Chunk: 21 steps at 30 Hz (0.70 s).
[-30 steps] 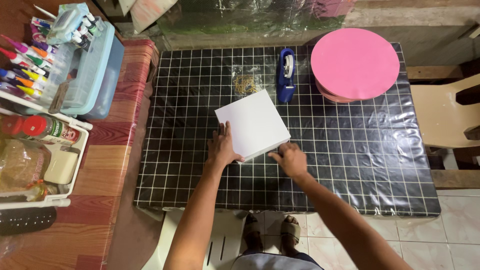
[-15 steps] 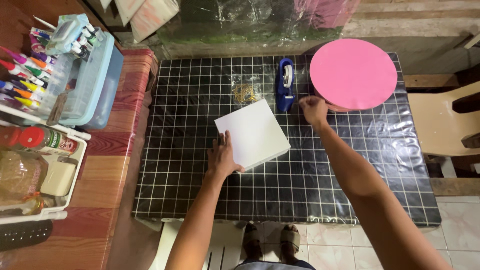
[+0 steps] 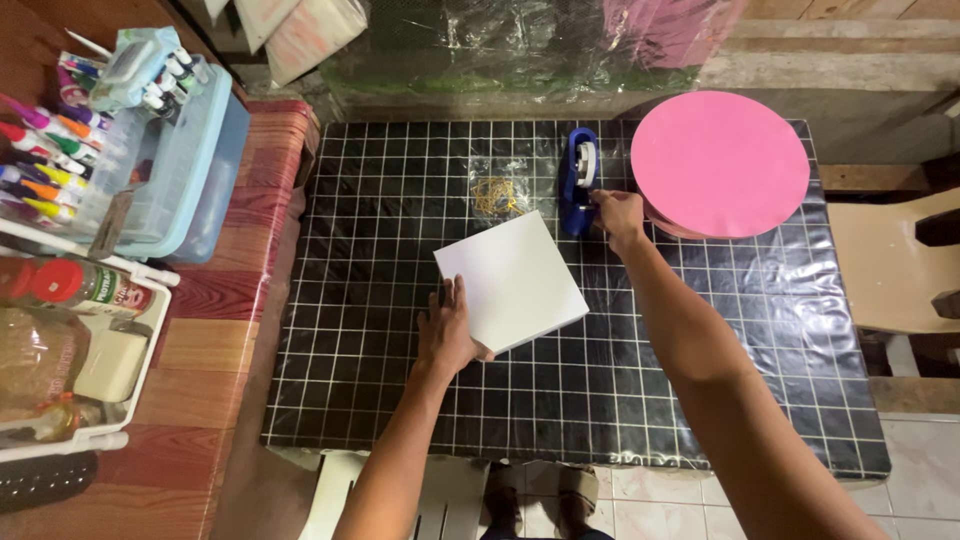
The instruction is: The person assembles a white cardboard box, places a yellow granular item inside, closes the lid, and secures it with tape. They then place a decorative 'Happy Birthday' tag on top and adjust the box on the table.
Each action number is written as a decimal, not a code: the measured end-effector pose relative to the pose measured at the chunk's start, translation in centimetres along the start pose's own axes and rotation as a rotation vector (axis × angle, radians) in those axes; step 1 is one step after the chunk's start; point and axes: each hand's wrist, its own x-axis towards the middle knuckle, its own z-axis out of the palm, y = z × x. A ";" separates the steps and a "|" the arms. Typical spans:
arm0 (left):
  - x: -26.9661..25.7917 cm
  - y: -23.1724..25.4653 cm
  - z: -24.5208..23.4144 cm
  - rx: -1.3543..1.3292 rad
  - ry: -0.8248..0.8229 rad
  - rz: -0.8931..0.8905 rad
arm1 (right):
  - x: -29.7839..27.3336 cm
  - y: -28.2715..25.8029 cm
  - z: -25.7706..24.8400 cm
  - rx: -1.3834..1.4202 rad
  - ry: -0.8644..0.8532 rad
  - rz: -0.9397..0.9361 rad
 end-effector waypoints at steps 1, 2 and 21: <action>0.1 0.1 0.0 0.001 -0.003 0.002 | -0.3 0.0 0.1 0.011 0.008 -0.024; 0.1 0.0 0.0 0.003 -0.007 0.003 | -0.6 0.0 0.4 0.023 0.016 -0.047; 0.6 -0.7 1.1 0.019 0.024 0.025 | -2.8 5.2 0.7 0.133 0.046 0.106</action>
